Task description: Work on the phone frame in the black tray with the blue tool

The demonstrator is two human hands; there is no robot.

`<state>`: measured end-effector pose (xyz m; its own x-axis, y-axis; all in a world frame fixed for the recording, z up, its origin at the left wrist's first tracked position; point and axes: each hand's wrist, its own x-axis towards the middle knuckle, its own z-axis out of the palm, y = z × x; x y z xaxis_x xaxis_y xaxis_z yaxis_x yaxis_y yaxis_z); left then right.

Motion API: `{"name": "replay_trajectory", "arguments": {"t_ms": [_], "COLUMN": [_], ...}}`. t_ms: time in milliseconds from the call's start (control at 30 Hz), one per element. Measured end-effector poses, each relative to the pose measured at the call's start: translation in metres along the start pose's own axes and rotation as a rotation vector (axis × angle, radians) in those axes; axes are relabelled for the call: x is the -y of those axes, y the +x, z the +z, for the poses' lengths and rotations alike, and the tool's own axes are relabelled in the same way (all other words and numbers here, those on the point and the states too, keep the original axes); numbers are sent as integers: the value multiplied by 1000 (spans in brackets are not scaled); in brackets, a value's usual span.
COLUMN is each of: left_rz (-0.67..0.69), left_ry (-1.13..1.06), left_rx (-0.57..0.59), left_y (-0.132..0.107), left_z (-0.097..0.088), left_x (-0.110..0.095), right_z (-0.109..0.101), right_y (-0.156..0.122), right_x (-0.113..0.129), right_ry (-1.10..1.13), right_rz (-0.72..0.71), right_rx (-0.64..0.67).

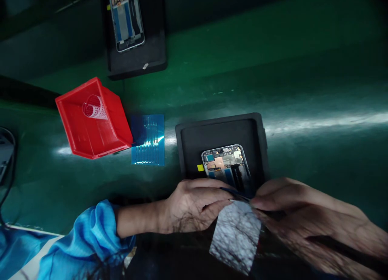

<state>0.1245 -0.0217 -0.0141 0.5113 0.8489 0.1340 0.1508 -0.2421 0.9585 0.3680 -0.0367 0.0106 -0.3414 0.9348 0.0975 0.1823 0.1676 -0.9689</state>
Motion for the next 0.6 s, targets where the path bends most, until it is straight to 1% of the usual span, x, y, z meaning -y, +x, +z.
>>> {"name": "replay_trajectory", "arguments": {"t_ms": [100, 233, 333, 400, 533, 567, 600], "left_rz": [-14, -7, 4, 0, -40, -39, -32], "left_ry": [-1, -9, -19, -17, 1, 1, 1], "left_rx": [19, 16, 1, -3, 29, 30, 23], "left_y": [0, 0, -1, -1, 0, 1, 1], "left_z": [-1, -1, -1, -1, -2, -2, -2], "left_x": [0, 1, 1, 0, -2, -2, -2], "right_z": [2, 3, 2, 0, -6, -5, -4], "right_y": [-2, -3, -3, -4, -2, 0, 2], "right_x": [1, 1, 0, -1, -2, -1, 0], "right_ry": [-52, -79, -79, -64, -51, -51, -49], "right_rz": [2, 6, 8, 7, 14, 20, 36], "right_rx": [-18, 30, 22, 54, 129, 122, 87]}}
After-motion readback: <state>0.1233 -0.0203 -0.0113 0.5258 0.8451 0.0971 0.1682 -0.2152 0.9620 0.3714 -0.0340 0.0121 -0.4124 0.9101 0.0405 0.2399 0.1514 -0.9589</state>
